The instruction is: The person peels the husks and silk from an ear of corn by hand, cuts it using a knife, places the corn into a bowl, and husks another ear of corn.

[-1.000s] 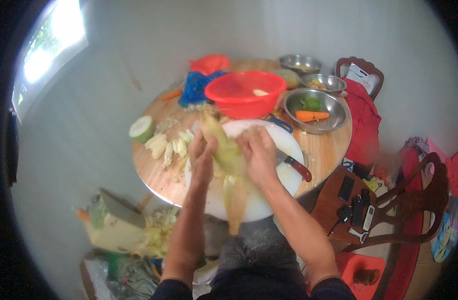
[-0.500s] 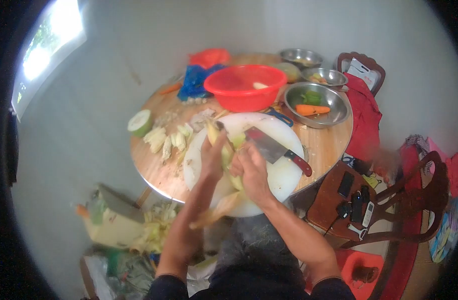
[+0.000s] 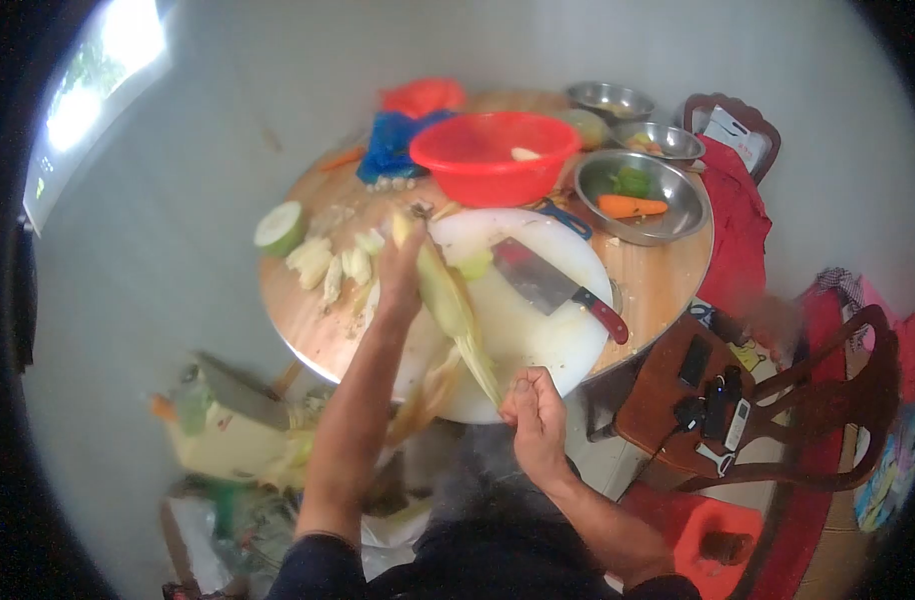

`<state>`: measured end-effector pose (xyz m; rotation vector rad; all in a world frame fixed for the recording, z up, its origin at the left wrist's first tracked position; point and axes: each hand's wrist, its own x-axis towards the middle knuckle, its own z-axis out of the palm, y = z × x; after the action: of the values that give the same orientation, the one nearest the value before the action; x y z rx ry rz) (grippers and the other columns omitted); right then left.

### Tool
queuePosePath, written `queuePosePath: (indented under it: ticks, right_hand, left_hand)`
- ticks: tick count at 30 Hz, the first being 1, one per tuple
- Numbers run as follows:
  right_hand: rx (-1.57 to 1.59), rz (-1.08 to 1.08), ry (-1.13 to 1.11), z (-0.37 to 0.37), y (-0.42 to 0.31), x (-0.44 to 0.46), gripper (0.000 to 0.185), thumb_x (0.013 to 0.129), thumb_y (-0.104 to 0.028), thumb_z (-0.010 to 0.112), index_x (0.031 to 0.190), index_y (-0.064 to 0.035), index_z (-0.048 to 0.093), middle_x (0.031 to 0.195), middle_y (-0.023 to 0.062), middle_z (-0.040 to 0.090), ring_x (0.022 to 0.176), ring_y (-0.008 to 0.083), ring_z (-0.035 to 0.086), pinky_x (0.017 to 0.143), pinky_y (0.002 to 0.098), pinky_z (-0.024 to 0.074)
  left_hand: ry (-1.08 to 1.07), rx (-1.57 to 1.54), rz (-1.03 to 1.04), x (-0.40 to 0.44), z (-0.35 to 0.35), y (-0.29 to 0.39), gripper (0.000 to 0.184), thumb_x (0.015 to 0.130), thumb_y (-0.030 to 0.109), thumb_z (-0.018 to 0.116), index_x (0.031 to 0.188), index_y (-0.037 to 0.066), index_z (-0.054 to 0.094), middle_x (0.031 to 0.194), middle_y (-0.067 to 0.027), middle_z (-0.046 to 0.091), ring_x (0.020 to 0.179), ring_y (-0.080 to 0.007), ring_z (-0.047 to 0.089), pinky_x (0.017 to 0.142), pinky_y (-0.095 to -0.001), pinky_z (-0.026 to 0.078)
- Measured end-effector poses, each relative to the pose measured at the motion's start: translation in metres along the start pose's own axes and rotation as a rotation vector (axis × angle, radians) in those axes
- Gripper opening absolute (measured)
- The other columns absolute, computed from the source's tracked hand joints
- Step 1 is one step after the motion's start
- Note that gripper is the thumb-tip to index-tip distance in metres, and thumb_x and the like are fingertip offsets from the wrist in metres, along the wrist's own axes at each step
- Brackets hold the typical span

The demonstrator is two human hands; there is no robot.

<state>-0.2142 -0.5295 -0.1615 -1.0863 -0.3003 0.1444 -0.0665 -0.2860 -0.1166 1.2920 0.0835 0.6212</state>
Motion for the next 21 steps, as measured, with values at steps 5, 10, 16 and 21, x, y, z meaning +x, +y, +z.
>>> queuePosePath:
  ticks: [5,10,16,21]
  right_hand:
    - [-0.021,0.191,-0.221,-0.012,-0.007,0.029,0.025,0.112,-0.024,0.044,0.113,-0.0003,0.051,0.074,-0.0013,0.044,0.068,0.0086,0.041,0.068,0.0265,0.0400]
    - [-0.491,0.013,-0.156,-0.003,-0.051,0.086,0.040,0.106,-0.028,0.056,0.130,0.0037,0.058,0.099,0.0052,0.069,0.093,0.0105,0.061,0.084,0.0277,0.0495]
    - [-0.454,-0.308,-0.150,0.034,-0.092,0.138,0.043,0.099,-0.020,0.067,0.133,0.0051,0.059,0.116,0.0123,0.070,0.106,0.0120,0.064,0.090,0.0267,0.0515]
    - [-0.405,-0.370,-0.109,0.050,-0.099,0.145,0.031,0.092,-0.012,0.074,0.116,0.0061,0.070,0.105,0.0096,0.070,0.094,0.0119,0.065,0.081,0.0265,0.0519]
  left_hand:
    - [-0.130,0.043,0.051,-0.009,0.015,0.051,0.031,0.096,0.021,0.067,0.117,0.001,0.056,0.092,-0.0073,0.066,0.080,-0.0157,0.065,0.070,-0.0306,0.054]
    - [-0.242,0.259,0.139,-0.034,0.028,0.076,0.037,0.091,0.014,0.070,0.122,0.000,0.055,0.103,-0.0088,0.066,0.093,-0.0170,0.066,0.081,-0.0308,0.055]
    - [-0.382,0.164,0.141,-0.058,0.041,0.090,0.051,0.086,0.006,0.075,0.132,0.001,0.054,0.113,-0.0073,0.066,0.102,-0.0151,0.064,0.088,-0.0305,0.053]
    - [-0.438,0.271,0.205,-0.068,0.050,0.091,0.067,0.083,0.007,0.083,0.141,0.000,0.051,0.125,-0.0081,0.061,0.110,-0.0149,0.060,0.093,-0.0309,0.053]
